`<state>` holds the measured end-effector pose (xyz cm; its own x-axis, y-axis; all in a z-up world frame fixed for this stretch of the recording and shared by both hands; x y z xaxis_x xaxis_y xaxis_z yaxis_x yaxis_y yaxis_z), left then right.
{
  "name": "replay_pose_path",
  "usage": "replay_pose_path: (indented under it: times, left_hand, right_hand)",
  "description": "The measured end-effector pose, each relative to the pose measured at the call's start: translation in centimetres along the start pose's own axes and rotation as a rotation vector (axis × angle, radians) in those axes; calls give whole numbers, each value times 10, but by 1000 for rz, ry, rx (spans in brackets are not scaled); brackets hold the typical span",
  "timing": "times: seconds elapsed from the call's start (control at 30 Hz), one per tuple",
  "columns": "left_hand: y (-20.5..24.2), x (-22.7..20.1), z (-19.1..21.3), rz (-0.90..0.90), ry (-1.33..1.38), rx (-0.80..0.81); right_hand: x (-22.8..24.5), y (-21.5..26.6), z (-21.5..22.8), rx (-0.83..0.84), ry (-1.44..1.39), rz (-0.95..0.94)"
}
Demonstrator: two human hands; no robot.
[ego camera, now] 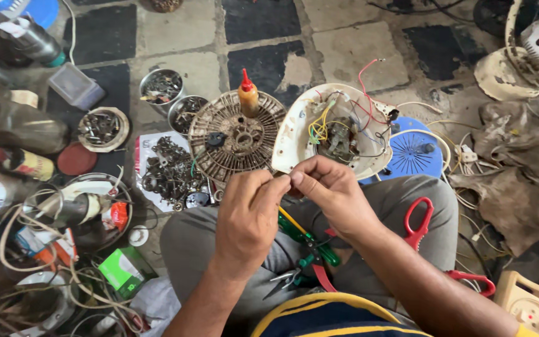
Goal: The person is repairing an electric fan by stripping and connecting internal motor wires with pliers and scissors while sitting on the floor.
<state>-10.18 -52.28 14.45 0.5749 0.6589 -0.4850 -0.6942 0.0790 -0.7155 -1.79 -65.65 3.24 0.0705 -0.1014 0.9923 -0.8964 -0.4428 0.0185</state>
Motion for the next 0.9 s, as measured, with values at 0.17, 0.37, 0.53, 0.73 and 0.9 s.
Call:
replay_pose_path:
  times: [0.17,0.37,0.53,0.73,0.9]
  left_hand:
    - [20,14,-20,35,-29,84]
    - [28,45,-49,111,156,107]
    - [10,88,-67,145,71,-13]
    - [-23,150,-110,445,369,-122]
    - [-15,175,-144,642,580,-96]
  right_hand:
    - [-23,9,4,59,-137,-53]
    - [-58,0,25,4,-197,-167]
    - [-51,-35,66,-311,216,-107]
    - [-43,-99,87,-235,573,-39]
    - [-53,-101,101,-265,443,-119]
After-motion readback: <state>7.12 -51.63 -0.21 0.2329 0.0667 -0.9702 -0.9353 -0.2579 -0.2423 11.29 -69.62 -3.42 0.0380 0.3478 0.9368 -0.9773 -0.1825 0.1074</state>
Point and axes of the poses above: each hand's wrist, its own y-axis away from the middle knuckle, its own z-axis out of the back of the hand, x = y × z, the point moved 7 cm from there along -y, towards the middle knuckle, and after that the axes turned 9 degrees about y, right-handed, at the moved point
